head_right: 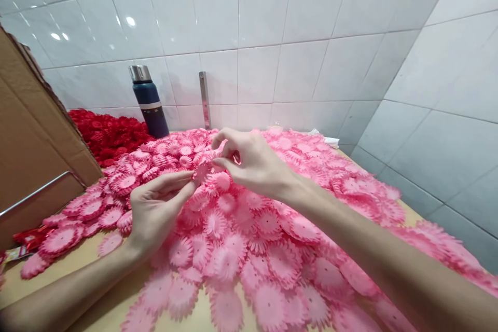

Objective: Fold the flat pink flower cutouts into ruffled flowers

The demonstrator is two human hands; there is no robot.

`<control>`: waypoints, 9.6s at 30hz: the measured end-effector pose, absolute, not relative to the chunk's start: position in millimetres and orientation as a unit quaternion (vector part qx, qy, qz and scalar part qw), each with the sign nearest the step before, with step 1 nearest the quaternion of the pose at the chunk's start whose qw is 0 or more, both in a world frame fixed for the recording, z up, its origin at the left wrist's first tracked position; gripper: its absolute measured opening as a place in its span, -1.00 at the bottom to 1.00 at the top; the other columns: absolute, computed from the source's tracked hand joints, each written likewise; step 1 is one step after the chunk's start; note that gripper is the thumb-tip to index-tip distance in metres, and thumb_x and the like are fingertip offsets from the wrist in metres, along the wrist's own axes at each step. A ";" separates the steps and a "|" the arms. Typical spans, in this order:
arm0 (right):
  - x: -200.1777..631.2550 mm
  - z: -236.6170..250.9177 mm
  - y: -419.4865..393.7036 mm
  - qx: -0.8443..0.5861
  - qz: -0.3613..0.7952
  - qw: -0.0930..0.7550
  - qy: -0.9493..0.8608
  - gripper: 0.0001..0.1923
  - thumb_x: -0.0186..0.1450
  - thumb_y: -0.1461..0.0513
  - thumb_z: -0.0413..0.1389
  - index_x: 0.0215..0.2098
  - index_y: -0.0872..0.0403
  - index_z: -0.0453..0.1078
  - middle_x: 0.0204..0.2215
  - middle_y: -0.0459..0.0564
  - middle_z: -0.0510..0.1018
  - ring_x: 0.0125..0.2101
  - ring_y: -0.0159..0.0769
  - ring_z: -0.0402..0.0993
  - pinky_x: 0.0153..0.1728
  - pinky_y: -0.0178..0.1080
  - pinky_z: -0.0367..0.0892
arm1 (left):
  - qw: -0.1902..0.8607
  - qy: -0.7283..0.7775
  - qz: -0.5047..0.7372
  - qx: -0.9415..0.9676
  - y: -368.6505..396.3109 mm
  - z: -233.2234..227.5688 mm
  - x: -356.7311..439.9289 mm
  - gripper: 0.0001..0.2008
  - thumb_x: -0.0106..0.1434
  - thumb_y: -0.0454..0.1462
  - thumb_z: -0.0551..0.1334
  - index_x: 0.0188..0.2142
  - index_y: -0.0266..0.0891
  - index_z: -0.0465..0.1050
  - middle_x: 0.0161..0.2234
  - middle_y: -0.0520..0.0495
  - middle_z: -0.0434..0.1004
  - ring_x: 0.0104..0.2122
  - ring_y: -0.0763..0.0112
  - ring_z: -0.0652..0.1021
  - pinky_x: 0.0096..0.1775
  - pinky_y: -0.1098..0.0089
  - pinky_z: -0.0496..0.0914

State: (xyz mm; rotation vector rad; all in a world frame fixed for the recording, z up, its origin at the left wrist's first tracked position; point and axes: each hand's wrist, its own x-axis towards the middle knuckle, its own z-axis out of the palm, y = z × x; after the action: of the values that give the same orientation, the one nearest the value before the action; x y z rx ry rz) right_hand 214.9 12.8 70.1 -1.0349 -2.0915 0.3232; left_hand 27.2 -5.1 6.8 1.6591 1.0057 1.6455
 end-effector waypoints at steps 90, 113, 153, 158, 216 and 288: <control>225.9 74.7 19.9 -0.454 -0.021 0.339 -0.824 -0.79 0.27 0.19 0.12 -0.19 0.16 0.41 -0.31 0.10 0.58 -0.30 -0.19 0.49 -0.33 -0.18 0.34 | 0.435 0.338 0.519 0.654 12.1 9.9 20.1 -0.70 0.28 -0.25 0.21 0.02 -0.12 0.45 -0.14 -0.06 0.51 -0.09 0.35 0.47 -0.05 0.38 0.35; 209.2 71.7 7.8 -0.385 0.215 0.380 -0.813 -0.91 0.20 0.31 0.14 -0.29 0.10 0.37 -0.33 0.00 0.56 -0.30 -0.28 0.52 -0.28 -0.22 0.42 | 0.558 0.278 0.545 0.561 10.6 5.6 25.2 -0.85 0.12 -0.27 0.38 -0.31 -0.26 0.54 -0.38 -0.01 0.57 -0.36 0.43 0.59 -0.17 0.30 0.55; 224.4 68.9 19.3 -0.334 0.499 0.280 -0.749 -0.63 0.13 0.18 0.30 -0.18 0.09 0.29 -0.39 0.00 0.63 -0.31 -0.24 0.58 -0.26 -0.17 0.43 | 0.500 0.261 0.528 0.635 9.3 8.6 22.6 -0.72 0.09 -0.34 0.38 -0.16 -0.13 0.55 -0.15 -0.06 0.58 -0.21 0.36 0.58 -0.20 0.38 0.54; 227.9 68.3 21.5 -0.354 0.458 0.291 -0.762 -0.70 0.14 0.26 0.28 -0.24 0.07 0.26 -0.42 -0.03 0.60 -0.37 -0.28 0.52 -0.36 -0.23 0.38 | 0.475 0.297 0.548 0.622 6.4 11.1 24.8 -0.83 0.10 -0.33 0.39 -0.27 -0.20 0.56 -0.28 -0.01 0.58 -0.32 0.45 0.57 -0.24 0.44 0.54; 171.8 72.1 -53.3 -0.235 0.279 0.031 -0.930 -0.86 0.08 0.39 0.16 -0.40 0.09 0.47 -0.49 -0.15 0.52 -0.51 -0.47 0.33 -0.55 -0.43 0.16 | 0.420 0.347 0.648 0.532 35.1 -0.9 17.9 -0.69 0.04 -0.24 0.41 -0.19 -0.23 0.49 -0.24 -0.05 0.53 -0.20 0.33 0.56 -0.09 0.23 0.49; 217.1 64.4 19.0 -0.354 0.469 0.314 -0.746 -0.77 0.12 0.21 0.30 -0.33 0.14 0.40 -0.43 0.00 0.60 -0.40 -0.33 0.55 -0.36 -0.30 0.42 | 0.480 0.320 0.525 0.626 14.7 3.9 22.8 -0.84 0.09 -0.27 0.40 -0.35 -0.26 0.49 -0.34 -0.03 0.57 -0.31 0.44 0.57 -0.22 0.46 0.46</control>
State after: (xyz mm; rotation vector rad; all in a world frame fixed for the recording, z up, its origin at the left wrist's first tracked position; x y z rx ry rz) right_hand 217.1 19.0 64.4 -0.9335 -1.9676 1.2354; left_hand 22.8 14.7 3.9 1.5264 0.7798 1.2807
